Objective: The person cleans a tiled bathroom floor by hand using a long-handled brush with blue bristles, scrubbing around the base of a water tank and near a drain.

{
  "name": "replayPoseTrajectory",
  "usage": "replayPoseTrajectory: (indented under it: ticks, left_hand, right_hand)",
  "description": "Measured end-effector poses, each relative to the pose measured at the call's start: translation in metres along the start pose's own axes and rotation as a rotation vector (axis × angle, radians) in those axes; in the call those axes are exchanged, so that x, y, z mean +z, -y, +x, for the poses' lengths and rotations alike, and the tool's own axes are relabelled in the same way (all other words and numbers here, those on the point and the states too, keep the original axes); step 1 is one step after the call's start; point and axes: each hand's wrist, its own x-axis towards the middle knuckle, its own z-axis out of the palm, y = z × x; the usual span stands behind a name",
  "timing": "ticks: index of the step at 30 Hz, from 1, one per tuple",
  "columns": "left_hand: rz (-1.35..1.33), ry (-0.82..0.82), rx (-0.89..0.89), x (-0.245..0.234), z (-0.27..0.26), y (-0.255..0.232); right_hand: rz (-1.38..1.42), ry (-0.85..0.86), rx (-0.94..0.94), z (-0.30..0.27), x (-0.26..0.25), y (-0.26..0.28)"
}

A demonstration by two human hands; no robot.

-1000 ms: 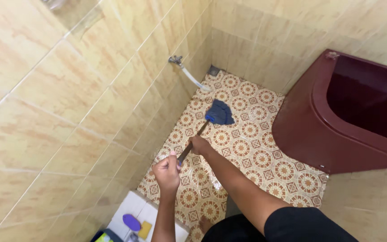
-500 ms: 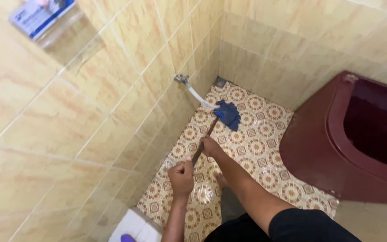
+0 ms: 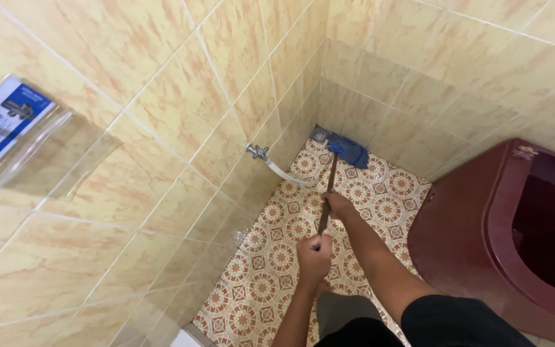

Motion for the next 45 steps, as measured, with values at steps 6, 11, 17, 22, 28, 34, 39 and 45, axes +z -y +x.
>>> replayPoseTrajectory:
  ticks: [6, 11, 17, 22, 28, 34, 39, 45]
  left_hand:
    - [0.116, -0.113, -0.025, -0.030, -0.024, -0.015]
    - [0.030, -0.233, 0.020, -0.073, -0.074, -0.016]
    - [0.232, -0.327, -0.243, -0.131, -0.161, -0.035]
    - [0.071, -0.327, 0.039, -0.153, -0.214, -0.062]
    - [0.111, -0.386, 0.111, -0.172, -0.222, -0.073]
    - [0.145, -0.322, 0.070, -0.161, -0.170, -0.056]
    - [0.078, -0.286, 0.048, -0.128, -0.101, -0.036]
    - [0.008, -0.270, 0.043, -0.100, -0.030, -0.007]
  right_hand:
    - [0.066, -0.009, 0.068, -0.024, 0.024, 0.024]
    - [0.119, -0.074, 0.117, -0.069, 0.065, 0.069]
    - [0.031, -0.040, 0.022, -0.131, 0.112, 0.128]
    - [0.624, 0.105, 0.332, -0.160, 0.135, 0.183]
    - [0.107, 0.076, -0.069, -0.164, 0.144, 0.203]
    - [0.143, 0.038, -0.072, -0.120, 0.134, 0.174]
    - [0.229, 0.023, -0.060, -0.061, 0.105, 0.130]
    - [0.061, 0.093, -0.072, 0.004, 0.064, 0.088]
